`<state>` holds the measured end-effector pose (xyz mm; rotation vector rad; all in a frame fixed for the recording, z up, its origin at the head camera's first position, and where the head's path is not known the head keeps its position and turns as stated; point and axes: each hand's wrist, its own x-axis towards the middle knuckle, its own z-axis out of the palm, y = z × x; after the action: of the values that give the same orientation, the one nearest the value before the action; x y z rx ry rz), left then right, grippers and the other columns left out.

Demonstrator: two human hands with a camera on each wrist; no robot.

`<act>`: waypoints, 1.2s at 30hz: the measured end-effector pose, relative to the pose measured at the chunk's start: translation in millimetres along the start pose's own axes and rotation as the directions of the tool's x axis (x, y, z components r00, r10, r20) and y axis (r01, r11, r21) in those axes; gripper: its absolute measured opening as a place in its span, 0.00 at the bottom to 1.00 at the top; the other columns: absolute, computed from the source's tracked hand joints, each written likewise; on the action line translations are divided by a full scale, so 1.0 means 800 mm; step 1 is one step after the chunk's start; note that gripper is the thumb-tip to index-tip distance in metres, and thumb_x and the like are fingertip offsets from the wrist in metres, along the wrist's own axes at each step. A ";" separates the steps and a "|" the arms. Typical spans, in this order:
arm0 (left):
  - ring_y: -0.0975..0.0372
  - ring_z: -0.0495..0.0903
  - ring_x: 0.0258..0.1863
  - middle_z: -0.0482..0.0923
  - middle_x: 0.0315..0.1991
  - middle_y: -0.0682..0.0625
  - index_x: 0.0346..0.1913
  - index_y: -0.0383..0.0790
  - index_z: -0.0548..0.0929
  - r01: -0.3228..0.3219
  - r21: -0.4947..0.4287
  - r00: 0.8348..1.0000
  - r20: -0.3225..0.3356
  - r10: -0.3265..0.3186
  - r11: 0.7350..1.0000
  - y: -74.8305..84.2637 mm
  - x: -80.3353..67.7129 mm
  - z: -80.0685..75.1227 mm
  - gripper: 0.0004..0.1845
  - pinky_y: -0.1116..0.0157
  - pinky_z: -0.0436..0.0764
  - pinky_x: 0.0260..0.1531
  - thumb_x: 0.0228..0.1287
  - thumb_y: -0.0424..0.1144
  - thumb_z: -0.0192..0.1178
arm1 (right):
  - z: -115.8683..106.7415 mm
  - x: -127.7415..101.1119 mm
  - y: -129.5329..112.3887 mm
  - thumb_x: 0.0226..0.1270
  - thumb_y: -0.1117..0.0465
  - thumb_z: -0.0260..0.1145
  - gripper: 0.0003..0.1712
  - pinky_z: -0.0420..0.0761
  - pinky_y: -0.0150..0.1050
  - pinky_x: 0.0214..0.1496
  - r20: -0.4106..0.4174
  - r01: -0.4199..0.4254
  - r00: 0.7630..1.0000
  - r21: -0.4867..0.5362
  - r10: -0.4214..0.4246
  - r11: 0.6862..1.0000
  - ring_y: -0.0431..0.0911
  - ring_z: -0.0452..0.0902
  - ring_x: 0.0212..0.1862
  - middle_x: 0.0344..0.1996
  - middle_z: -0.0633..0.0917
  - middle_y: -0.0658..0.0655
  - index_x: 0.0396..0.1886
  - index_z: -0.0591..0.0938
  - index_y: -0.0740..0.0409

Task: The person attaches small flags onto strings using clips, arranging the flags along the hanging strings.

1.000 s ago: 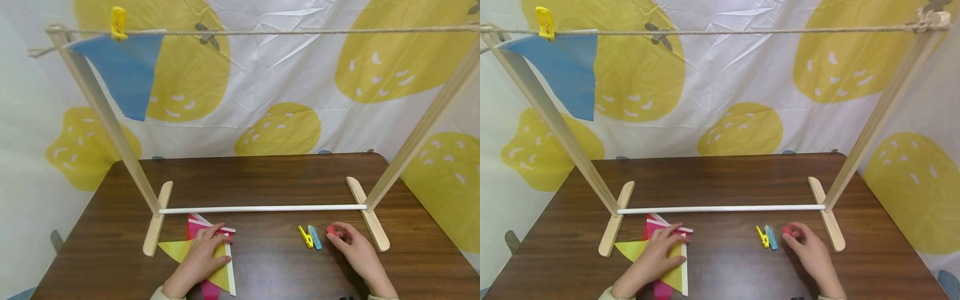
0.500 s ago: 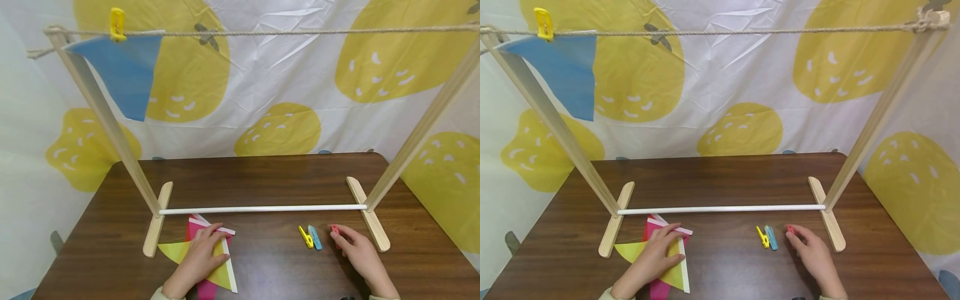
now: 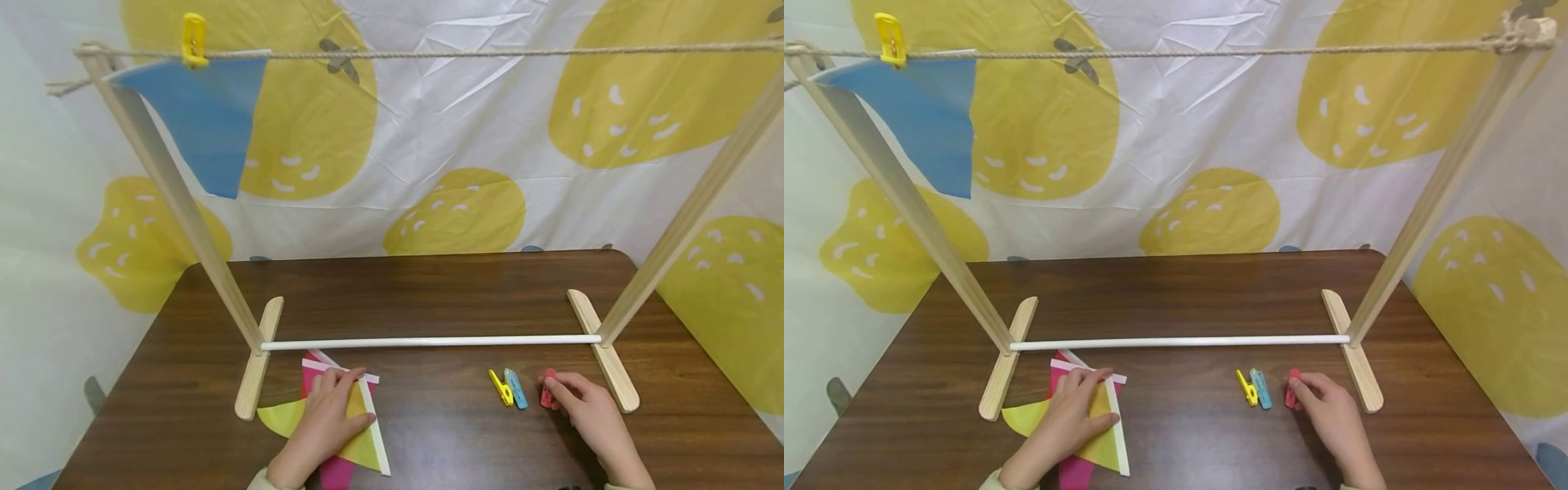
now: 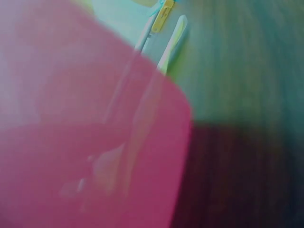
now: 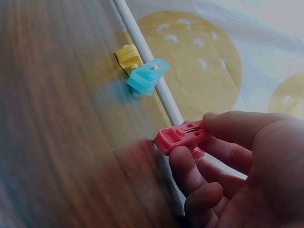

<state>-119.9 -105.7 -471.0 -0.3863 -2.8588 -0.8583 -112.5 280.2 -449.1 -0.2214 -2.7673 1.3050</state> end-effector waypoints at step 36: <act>0.66 0.64 0.28 0.69 0.25 0.63 0.29 0.50 0.79 -0.113 -0.042 0.993 -0.033 0.111 0.993 -0.003 -0.002 -0.008 0.02 0.69 0.65 0.28 0.58 0.41 0.58 | 0.002 0.005 0.013 0.61 0.55 0.61 0.28 0.75 0.37 0.22 -0.041 0.045 0.998 0.167 -0.038 0.985 0.37 0.78 0.29 0.35 0.81 0.59 0.57 0.67 0.63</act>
<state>-118.5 -111.7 -467.0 -0.5289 -2.7644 -0.8997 -116.0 286.3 -458.1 -0.1743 -2.5986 1.4974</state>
